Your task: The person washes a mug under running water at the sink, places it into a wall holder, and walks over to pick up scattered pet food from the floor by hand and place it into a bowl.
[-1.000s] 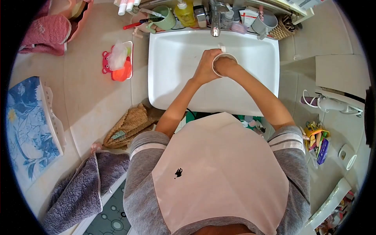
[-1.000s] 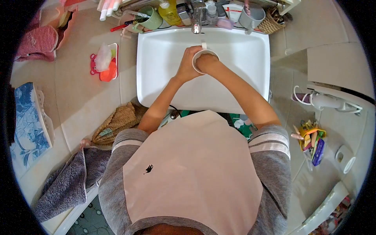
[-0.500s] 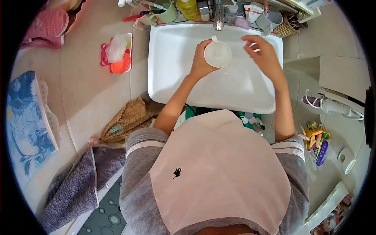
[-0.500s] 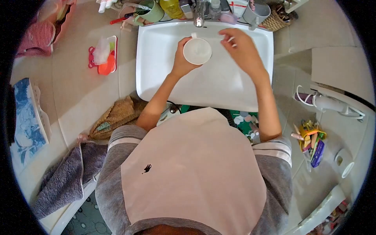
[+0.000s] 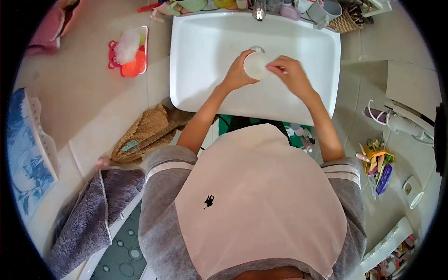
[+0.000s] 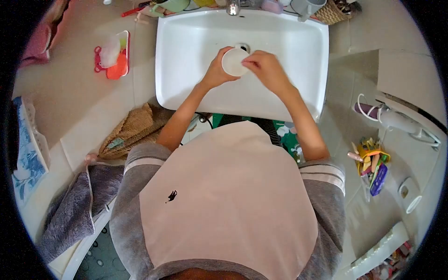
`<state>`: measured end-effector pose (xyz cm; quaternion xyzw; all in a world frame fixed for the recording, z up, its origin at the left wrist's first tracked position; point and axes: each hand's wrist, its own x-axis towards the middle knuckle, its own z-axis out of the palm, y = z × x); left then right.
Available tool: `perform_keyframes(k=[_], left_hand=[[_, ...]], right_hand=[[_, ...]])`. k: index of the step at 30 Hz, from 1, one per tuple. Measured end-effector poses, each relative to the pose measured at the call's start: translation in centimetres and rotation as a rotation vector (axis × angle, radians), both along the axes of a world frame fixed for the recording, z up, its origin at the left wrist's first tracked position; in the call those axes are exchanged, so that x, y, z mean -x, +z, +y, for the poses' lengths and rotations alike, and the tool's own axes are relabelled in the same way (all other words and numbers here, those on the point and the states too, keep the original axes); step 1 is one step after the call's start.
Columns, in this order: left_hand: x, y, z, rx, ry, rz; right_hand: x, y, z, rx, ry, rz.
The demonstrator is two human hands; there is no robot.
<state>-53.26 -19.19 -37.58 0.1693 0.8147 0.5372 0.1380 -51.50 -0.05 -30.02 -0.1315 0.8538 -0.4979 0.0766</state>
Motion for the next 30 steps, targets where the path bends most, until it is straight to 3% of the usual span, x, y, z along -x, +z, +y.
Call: perform_keyframes(k=[2,3,5,8,9,13,15,17,21,23,28,30], left_hand=[[-0.5,-1.6,-0.2,-0.014,-0.058,-0.019],[-0.7,-2.4,-0.2,-0.024,-0.113,-0.02],[-1.0,-3.7,-0.4,0.005,-0.141,-0.003],[-0.9,-4.1,-0.6,-0.03,-0.145,-0.073],[-1.0,-4.2,-0.7,-0.097,-0.121,-0.173],[-0.7,-5.0,-1.0,-0.148,-0.134,-0.162],[-0.4,-5.2,-0.8,-0.074,-0.139,-0.077],[-0.1,-5.3,-0.9,-0.063,-0.138,-0.061],[-0.3,-5.6,-1.4,-0.028,-0.104,-0.075],[-0.5,-5.6,-1.4,-0.033,-0.09,-0.064],[-0.7,-5.3,-1.0,0.017,-0.097,0.013],[-0.6,-4.8,-0.6,-0.003,-0.132,0.08]], right_hand=[[0.4,-3.3,-1.4,-0.386,0.318,0.043],[1.0,-4.2,-2.2,-0.386,0.321,0.032],[2.5,-6.0,-3.8,-0.703,0.565,-0.358],[3.1,-11.9,-5.6,-0.857,0.704,-0.29],[3.1,-13.1,-5.8,-0.856,0.712,-0.296],[3.3,-16.8,-7.0,-0.962,0.786,-0.217],[3.8,-16.1,-7.7,-0.989,0.809,-0.191],[4.1,-15.6,-8.3,-1.062,0.772,-0.491],[4.4,-15.0,-9.6,-1.138,0.784,-0.519],[4.6,-12.8,-10.3,-1.291,0.952,-0.556],[3.2,-14.8,-8.5,-1.114,0.885,-0.429],[2.8,-13.0,-8.5,-1.064,0.849,-0.392]])
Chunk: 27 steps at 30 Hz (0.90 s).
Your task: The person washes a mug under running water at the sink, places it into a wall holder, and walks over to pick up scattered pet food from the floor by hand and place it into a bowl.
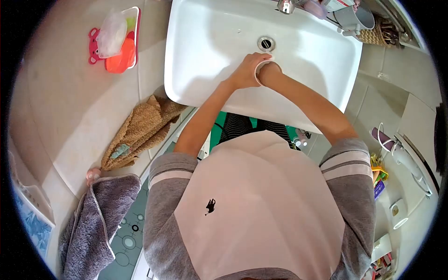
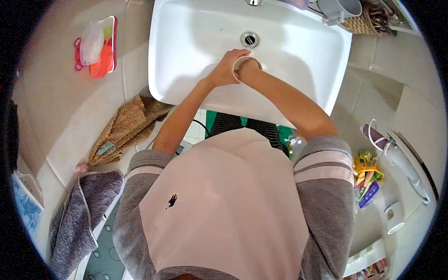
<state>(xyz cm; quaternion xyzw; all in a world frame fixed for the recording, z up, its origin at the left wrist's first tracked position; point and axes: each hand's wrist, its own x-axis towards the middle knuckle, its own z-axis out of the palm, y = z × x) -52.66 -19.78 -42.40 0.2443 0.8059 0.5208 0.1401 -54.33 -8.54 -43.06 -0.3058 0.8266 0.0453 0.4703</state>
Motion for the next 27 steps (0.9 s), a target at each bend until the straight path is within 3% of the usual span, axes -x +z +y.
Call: perform_keyframes(k=[2,6,9,11,15,17,20,27], left_hand=[[0.0,0.1,0.2,0.02,-0.031,-0.006],[-0.3,0.0,0.4,0.024,-0.054,-0.03],[-0.3,0.1,0.0,0.048,-0.05,0.023],[-0.4,0.1,0.1,0.037,-0.036,0.028],[-0.5,-0.5,-0.4,0.035,0.029,0.006],[-0.6,-0.7,-0.3,0.029,0.037,0.023],[-0.7,-0.6,-0.3,0.03,0.043,0.034],[-1.3,-0.1,-0.5,0.034,0.051,0.009]], right_hand=[[0.4,2.7,0.0,0.022,0.009,-0.013],[-1.0,0.9,0.7,0.013,-0.012,0.003],[-1.0,0.5,0.7,0.111,0.121,0.144],[-0.2,0.9,0.4,0.026,-0.198,0.011],[-0.4,-0.7,0.2,-0.008,-0.087,0.1],[0.0,-1.1,0.5,0.144,0.018,0.044],[0.4,-0.7,0.7,0.155,0.061,-0.006],[-0.8,1.1,0.0,0.122,-0.002,0.041]])
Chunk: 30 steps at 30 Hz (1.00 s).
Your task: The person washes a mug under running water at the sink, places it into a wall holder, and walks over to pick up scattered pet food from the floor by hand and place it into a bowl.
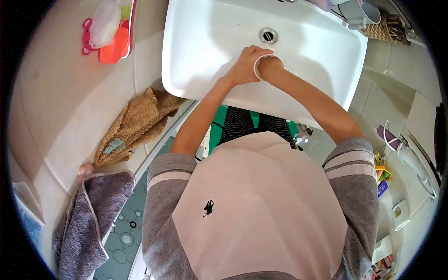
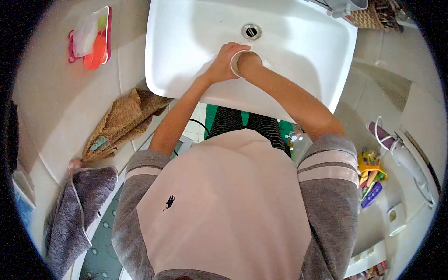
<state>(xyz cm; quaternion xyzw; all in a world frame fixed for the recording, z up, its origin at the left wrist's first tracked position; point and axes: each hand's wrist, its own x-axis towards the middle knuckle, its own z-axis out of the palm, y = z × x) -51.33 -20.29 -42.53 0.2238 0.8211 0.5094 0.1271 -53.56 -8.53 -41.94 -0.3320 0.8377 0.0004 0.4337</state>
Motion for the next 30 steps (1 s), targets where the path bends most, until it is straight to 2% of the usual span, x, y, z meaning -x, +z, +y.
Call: perform_keyframes(k=[2,3,5,12,15,17,23,24,26,30], left_hand=[[-0.1,0.0,0.4,0.009,0.003,0.005],[-0.2,0.0,0.4,0.019,0.004,0.006],[-0.2,-0.1,0.3,0.039,0.009,0.002],[-0.5,0.2,0.5,0.029,0.019,-0.003],[-0.7,0.2,0.4,0.025,-0.004,0.037],[-0.7,0.3,0.4,0.024,-0.003,0.042],[-0.8,0.1,0.5,0.042,0.019,0.025],[-0.9,0.1,0.5,0.048,0.023,0.021],[-0.9,0.1,0.6,0.041,0.021,0.03],[-1.1,0.2,0.6,0.062,0.021,0.019]], right_hand=[[-0.1,-0.1,0.0,-0.032,-0.213,0.009],[0.0,0.1,0.3,-0.033,-0.21,0.01],[0.3,1.0,0.9,-0.005,0.016,0.047],[0.2,2.7,0.2,-0.054,0.146,-0.009],[-0.9,1.6,0.6,0.01,0.061,0.073],[-1.2,1.4,0.4,-0.005,-0.109,0.057],[-0.9,2.1,0.0,-0.043,-0.253,0.09],[-0.8,2.6,0.0,-0.044,-0.251,0.088],[-0.1,4.0,0.4,-0.036,0.032,0.026],[-0.2,5.3,-0.1,-0.097,-0.02,-0.006]])
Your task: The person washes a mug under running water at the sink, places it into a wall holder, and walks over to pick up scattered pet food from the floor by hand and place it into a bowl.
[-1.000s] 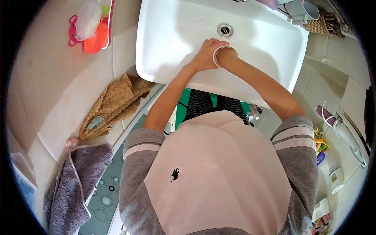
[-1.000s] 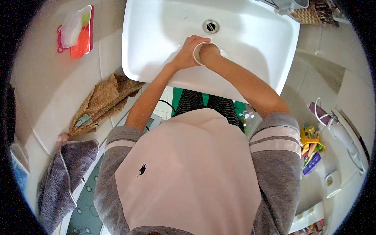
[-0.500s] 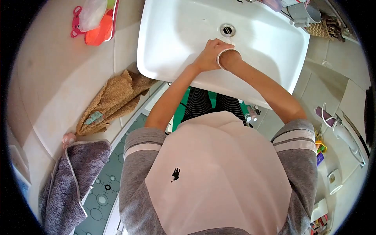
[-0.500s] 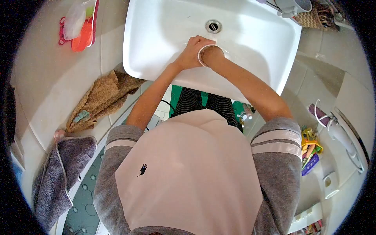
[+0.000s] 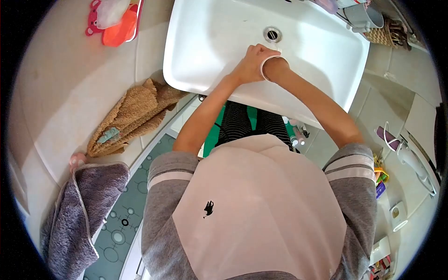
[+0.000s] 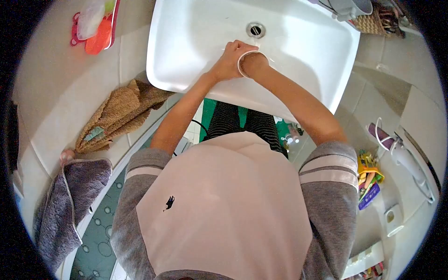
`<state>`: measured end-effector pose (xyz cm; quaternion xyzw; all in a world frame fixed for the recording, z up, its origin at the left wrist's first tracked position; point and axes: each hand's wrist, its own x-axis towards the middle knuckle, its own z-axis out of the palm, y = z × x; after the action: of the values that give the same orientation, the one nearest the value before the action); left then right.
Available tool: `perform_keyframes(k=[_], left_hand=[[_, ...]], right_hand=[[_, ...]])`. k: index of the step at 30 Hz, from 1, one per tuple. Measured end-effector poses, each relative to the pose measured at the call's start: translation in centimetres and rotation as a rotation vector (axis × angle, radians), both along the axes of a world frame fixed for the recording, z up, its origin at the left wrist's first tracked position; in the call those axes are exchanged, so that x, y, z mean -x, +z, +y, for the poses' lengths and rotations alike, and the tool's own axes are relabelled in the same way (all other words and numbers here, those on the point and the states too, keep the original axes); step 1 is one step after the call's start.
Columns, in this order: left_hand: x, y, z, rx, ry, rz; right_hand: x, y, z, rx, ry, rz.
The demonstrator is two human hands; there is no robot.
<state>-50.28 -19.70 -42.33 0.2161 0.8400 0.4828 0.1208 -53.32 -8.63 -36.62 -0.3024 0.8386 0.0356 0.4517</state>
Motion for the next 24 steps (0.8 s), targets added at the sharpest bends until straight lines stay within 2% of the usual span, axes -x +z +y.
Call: perform_keyframes(k=[2,6,8,9,10,11,12,14,16,18,20,21,23,24], left_hand=[[-0.2,0.0,0.0,-0.004,0.0,0.007],[-0.4,0.0,0.8,0.044,-0.018,0.107],[-0.5,0.4,0.8,0.054,0.01,0.077],[-0.6,0.7,0.8,0.061,0.039,0.038],[-0.7,0.7,0.9,0.06,0.038,0.043],[-0.6,0.6,1.0,0.073,0.071,0.045],[-0.6,0.5,1.0,0.086,0.105,0.046],[-0.6,0.5,1.0,0.113,0.1,0.054],[-0.8,0.4,1.1,0.141,0.096,0.056],[-1.0,0.5,1.3,0.135,0.095,0.068],[-1.0,0.6,1.2,0.151,0.088,0.08],[-1.1,0.6,1.2,0.165,0.082,0.088],[-1.0,0.8,1.2,0.162,0.098,0.111],[-1.1,0.9,1.3,0.159,0.116,0.129]], right_hand=[[-0.9,-0.9,0.2,0.048,-0.101,0.097],[-1.5,-1.7,0.1,0.014,-0.259,0.09],[-1.7,-2.1,-0.1,0.047,-0.381,0.137],[-1.7,-3.7,0.4,0.047,-0.381,0.14],[-1.5,-6.3,1.6,0.186,-0.21,0.137],[-1.1,-6.7,2.1,0.322,-0.036,0.135],[-0.7,-7.2,2.6,0.39,-0.184,0.015],[-0.1,-7.4,3.1,0.477,-0.659,-0.322],[0.0,-7.0,3.3,0.497,-0.947,-0.522],[0.0,-6.8,3.4,0.489,-1.12,-0.621],[-0.1,-6.8,3.2,0.461,-1.188,-0.651],[-0.2,-6.8,3.3,0.461,-1.191,-0.65],[-0.4,-7.0,3.5,0.457,-0.633,-0.29],[-0.5,-7.2,3.5,0.457,-0.519,-0.192]])
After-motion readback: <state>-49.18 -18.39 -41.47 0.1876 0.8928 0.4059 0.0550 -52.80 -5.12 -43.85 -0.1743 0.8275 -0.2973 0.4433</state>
